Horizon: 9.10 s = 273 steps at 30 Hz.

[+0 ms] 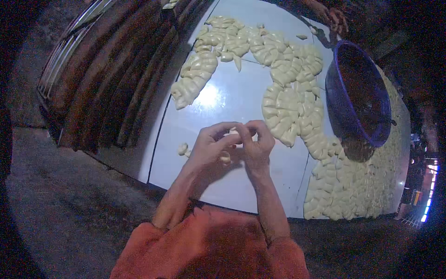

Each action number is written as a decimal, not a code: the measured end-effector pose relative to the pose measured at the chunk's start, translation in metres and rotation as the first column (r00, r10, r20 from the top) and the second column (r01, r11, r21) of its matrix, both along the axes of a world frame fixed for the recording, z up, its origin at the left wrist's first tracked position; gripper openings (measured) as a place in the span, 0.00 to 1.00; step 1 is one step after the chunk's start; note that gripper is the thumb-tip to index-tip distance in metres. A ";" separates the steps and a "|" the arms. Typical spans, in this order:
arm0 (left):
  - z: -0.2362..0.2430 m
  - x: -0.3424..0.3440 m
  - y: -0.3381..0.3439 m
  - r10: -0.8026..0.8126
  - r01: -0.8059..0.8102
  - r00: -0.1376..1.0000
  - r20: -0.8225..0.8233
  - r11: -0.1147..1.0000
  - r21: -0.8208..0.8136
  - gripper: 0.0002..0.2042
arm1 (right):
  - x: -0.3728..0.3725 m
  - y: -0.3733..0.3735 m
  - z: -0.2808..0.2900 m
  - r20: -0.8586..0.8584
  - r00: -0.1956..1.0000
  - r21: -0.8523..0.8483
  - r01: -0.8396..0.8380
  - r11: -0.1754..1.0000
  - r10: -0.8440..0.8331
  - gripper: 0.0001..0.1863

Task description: The person fills dough balls with a brown paste using a spoon, rolls the dough by hand, and places the filled dough pieces into metal baking pans.

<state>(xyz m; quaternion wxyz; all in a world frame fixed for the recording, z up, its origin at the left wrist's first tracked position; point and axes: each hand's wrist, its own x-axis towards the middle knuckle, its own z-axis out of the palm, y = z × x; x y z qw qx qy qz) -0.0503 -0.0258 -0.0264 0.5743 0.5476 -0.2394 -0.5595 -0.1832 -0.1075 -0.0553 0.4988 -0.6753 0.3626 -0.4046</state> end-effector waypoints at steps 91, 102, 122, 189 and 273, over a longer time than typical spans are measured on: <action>-0.037 -0.124 -0.159 -0.284 0.769 0.058 0.957 0.624 0.138 0.17 | -0.177 -0.057 -0.011 -0.092 0.966 0.467 0.255 0.847 -0.240 0.15; -0.052 -0.117 -0.137 -0.133 0.749 0.033 0.991 0.659 0.064 0.11 | -0.210 -0.041 0.004 0.526 0.851 0.532 -0.317 0.785 -0.013 0.18; -0.008 -0.100 -0.100 -0.300 0.412 0.821 0.486 0.901 -0.138 0.28 | -0.143 -0.040 0.018 0.126 0.936 0.419 0.249 0.873 -0.327 0.13; -0.003 -0.007 -0.028 0.202 -0.202 0.979 -0.018 0.979 -0.018 0.17 | 0.000 -0.005 0.013 0.113 0.991 0.402 0.019 0.915 -0.071 0.07; -0.006 0.023 -0.053 -0.065 0.059 0.994 0.089 0.995 0.075 0.16 | 0.000 -0.056 0.004 0.270 0.959 0.660 -0.251 0.708 0.087 0.16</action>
